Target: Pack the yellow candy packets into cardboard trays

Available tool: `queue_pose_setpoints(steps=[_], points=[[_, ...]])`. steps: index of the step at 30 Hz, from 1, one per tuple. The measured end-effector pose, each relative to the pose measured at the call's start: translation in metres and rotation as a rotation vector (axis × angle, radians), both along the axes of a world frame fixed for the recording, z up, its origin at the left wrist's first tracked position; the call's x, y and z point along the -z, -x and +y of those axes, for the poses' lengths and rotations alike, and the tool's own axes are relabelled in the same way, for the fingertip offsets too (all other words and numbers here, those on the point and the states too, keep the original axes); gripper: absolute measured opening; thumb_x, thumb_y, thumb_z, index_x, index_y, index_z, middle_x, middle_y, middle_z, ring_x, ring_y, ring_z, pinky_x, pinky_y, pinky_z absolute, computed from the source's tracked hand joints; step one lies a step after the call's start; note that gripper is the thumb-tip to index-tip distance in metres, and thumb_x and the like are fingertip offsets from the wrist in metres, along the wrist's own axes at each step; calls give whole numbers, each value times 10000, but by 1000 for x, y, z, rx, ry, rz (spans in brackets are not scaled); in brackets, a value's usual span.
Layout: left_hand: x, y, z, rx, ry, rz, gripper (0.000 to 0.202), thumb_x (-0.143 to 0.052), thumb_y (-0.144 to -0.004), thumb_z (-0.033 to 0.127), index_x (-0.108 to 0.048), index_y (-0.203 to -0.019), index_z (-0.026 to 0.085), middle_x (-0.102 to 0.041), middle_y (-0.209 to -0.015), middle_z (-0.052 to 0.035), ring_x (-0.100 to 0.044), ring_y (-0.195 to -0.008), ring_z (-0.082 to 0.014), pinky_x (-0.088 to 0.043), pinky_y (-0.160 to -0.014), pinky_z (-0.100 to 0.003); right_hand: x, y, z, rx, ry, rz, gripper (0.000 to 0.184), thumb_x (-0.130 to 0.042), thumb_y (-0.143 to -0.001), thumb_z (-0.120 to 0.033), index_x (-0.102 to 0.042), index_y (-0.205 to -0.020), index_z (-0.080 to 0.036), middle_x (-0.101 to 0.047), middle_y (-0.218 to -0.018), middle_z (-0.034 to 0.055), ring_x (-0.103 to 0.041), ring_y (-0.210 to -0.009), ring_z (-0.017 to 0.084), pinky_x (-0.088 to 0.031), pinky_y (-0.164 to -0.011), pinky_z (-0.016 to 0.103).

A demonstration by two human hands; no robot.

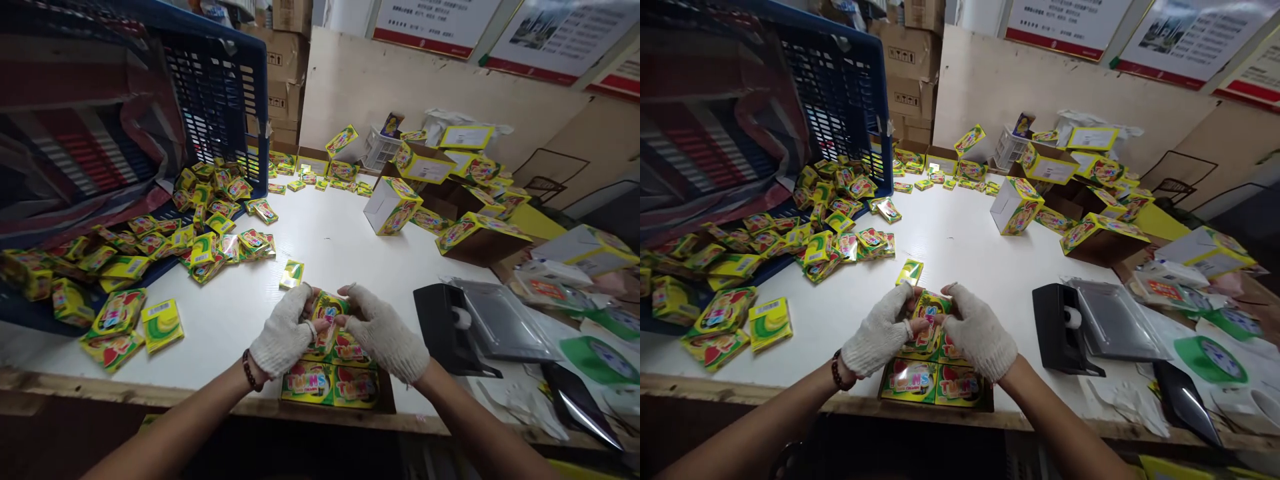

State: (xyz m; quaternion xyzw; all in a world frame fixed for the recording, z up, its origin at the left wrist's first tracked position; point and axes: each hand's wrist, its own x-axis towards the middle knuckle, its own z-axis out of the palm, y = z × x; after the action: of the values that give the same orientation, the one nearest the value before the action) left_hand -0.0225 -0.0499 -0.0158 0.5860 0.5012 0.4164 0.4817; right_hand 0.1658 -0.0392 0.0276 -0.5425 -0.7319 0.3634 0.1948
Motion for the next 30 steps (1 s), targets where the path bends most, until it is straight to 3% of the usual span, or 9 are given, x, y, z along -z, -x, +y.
queue_pose_setpoints(steps=[3,8,10,13,15,19,22,26,30], points=[[0,-11,3,77,-160,115,229,-642,-726,187,-617,-953,214,-578,-920,-14,-566,-875,-179,-493,-808,-326,-4,-11,1,-31,-109,-116,163,-543,-821,-239,-617,-958,-191,-656,-943,53,-609,-860,181,-500,-791,324],[7,-31,8,149,-344,250,249,-601,-797,201,-584,-1045,227,-618,-1008,-38,-583,-945,-194,-496,-874,-345,11,-33,1,-85,-297,-112,392,-448,-770,-124,-593,-1125,-209,-674,-1122,76,-615,-1057,208,-477,-955,376],[10,-35,11,103,-401,364,345,-593,-784,166,-569,-1125,214,-620,-1080,-67,-586,-998,-221,-497,-905,-383,23,-41,7,4,-295,-155,397,-429,-781,-138,-590,-1137,-209,-678,-1132,77,-629,-1052,214,-490,-937,374],[15,-24,17,51,-466,565,303,-593,-778,169,-607,-1080,186,-616,-1048,-88,-588,-960,-245,-513,-860,-410,39,-49,19,137,-178,-261,269,-415,-851,-205,-609,-1036,-198,-700,-969,66,-656,-888,208,-517,-798,333],[19,-6,20,7,-507,621,242,-571,-804,185,-622,-1040,181,-605,-1049,-94,-582,-985,-248,-513,-872,-404,43,-48,23,116,-104,-359,232,-404,-879,-190,-626,-947,-193,-686,-881,54,-640,-821,191,-494,-747,296],[31,52,39,-198,-500,705,282,-520,-836,198,-597,-1107,192,-550,-1201,-113,-518,-1191,-257,-443,-1037,-397,42,-37,21,-10,-217,-713,215,-464,-886,-152,-678,-877,-173,-633,-1071,114,-596,-925,209,-440,-782,293],[37,105,66,-423,-328,872,389,-578,-807,296,-571,-1167,148,-510,-1240,-160,-475,-1251,-330,-413,-1068,-442,40,-26,16,-147,-313,-959,226,-495,-877,-124,-689,-988,-158,-622,-1091,142,-568,-948,251,-419,-797,344],[39,163,95,-770,4,890,771,-644,-754,522,-433,-1348,78,-425,-1345,-272,-447,-1272,-445,-423,-1027,-526,46,-11,2,-267,-390,-1205,346,-456,-849,-46,-681,-1106,-103,-626,-1072,185,-539,-947,297,-429,-797,411],[41,186,104,-853,217,710,800,-687,-715,524,-455,-1324,60,-458,-1345,-318,-445,-1280,-480,-399,-1022,-588,58,0,-12,-292,-455,-1317,453,-466,-797,-6,-643,-1213,-39,-572,-1223,249,-508,-1057,356,-457,-807,462]])
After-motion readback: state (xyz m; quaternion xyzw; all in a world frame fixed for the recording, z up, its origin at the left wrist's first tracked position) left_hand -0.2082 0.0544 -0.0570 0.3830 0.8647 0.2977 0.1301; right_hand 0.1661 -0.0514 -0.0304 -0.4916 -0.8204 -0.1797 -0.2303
